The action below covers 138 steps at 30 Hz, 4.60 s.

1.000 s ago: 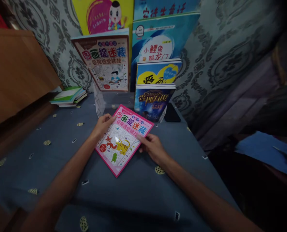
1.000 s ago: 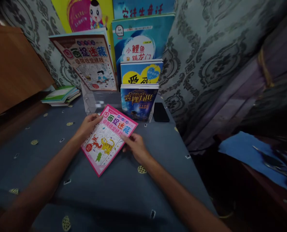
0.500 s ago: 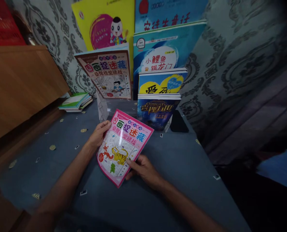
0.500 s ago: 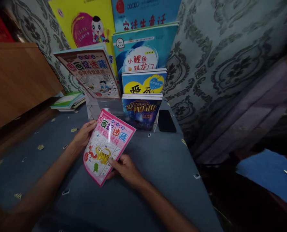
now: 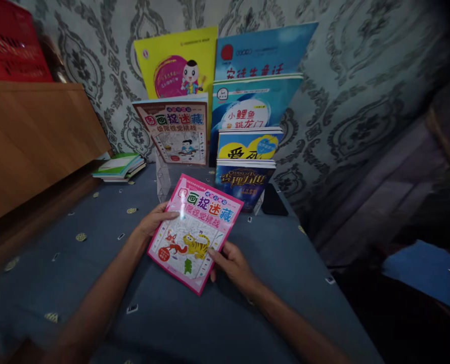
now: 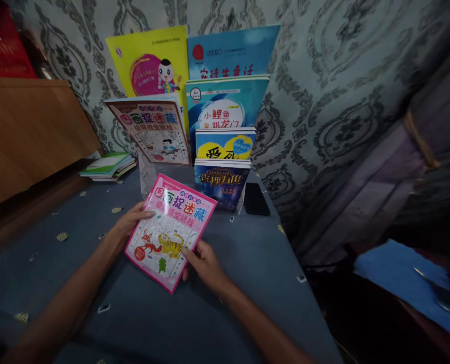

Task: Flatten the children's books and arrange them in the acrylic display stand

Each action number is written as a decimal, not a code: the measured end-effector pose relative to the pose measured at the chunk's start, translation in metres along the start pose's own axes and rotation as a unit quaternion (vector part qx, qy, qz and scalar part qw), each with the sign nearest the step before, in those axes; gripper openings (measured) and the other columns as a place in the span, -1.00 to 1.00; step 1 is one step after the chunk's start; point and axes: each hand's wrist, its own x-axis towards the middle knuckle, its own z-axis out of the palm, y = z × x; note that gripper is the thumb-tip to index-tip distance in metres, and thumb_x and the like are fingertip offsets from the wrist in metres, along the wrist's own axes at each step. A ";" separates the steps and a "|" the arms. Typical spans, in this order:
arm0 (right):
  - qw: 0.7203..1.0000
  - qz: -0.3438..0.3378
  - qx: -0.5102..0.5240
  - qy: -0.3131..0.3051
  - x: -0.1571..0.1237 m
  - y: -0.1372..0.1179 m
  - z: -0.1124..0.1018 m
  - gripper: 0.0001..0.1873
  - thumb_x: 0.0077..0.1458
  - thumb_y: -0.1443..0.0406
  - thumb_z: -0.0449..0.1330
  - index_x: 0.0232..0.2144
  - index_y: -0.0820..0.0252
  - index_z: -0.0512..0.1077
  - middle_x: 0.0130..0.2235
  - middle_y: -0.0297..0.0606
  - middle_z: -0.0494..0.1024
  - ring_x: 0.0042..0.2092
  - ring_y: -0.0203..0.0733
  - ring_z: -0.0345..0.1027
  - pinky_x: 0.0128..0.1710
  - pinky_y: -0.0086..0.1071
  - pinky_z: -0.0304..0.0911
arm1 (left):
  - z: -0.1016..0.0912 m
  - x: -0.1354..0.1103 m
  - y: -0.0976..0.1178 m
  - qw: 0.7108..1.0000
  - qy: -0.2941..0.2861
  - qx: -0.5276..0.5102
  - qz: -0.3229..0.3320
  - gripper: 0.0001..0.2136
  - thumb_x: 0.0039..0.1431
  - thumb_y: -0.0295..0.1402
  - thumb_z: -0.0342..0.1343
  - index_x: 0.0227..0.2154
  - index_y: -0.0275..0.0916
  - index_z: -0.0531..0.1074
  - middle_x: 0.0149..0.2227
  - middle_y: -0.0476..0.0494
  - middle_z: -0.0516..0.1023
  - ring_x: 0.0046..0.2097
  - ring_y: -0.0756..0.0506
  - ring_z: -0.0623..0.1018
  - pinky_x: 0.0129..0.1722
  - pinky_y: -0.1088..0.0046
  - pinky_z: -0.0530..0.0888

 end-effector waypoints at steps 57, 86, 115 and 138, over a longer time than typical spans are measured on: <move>0.996 -0.032 -0.084 0.021 0.009 -0.005 -0.014 -0.43 0.08 -0.13 0.32 -0.14 0.22 0.46 -0.33 -0.20 0.62 -0.60 -0.34 0.32 -0.67 -0.46 0.25 | 0.004 0.001 0.001 0.998 -0.049 0.036 0.004 -0.58 -0.20 -0.18 0.51 -0.29 -0.34 0.61 -0.29 -0.35 0.71 -0.36 -0.22 0.69 -0.27 0.29 0.62; 0.846 -0.214 -0.485 -0.057 0.070 -0.091 0.006 -0.69 0.34 0.25 0.01 0.03 0.11 0.45 -0.07 -0.19 0.63 -0.10 -0.08 0.51 -0.09 -0.26 0.41 | -0.036 -0.005 0.086 0.948 -0.007 0.316 0.040 -0.55 -0.25 -0.15 0.49 -0.26 -0.26 0.64 -0.17 -0.17 0.72 -0.04 -0.29 0.65 0.21 0.03 0.44; 0.705 -0.405 -0.569 0.121 0.117 -0.192 0.025 -0.84 0.30 0.31 0.04 -0.24 0.16 0.43 -0.34 -0.21 0.56 -0.30 -0.09 0.42 -0.29 -0.31 0.28 | 0.022 0.007 0.152 0.740 0.280 0.381 0.478 -0.71 0.01 -0.23 0.31 -0.23 -0.28 0.53 -0.26 -0.17 0.67 -0.23 -0.17 0.64 -0.13 0.21 0.61; 0.706 -0.406 -0.551 0.182 0.156 -0.208 0.015 -0.70 0.28 0.24 0.02 -0.11 0.15 0.53 -0.37 -0.26 0.56 -0.31 -0.08 0.40 -0.28 -0.27 0.31 | 0.019 0.041 0.172 0.689 0.283 0.424 0.516 -0.66 0.07 -0.29 0.26 -0.08 -0.25 0.45 -0.19 -0.11 0.64 -0.17 -0.14 0.62 -0.07 0.28 0.58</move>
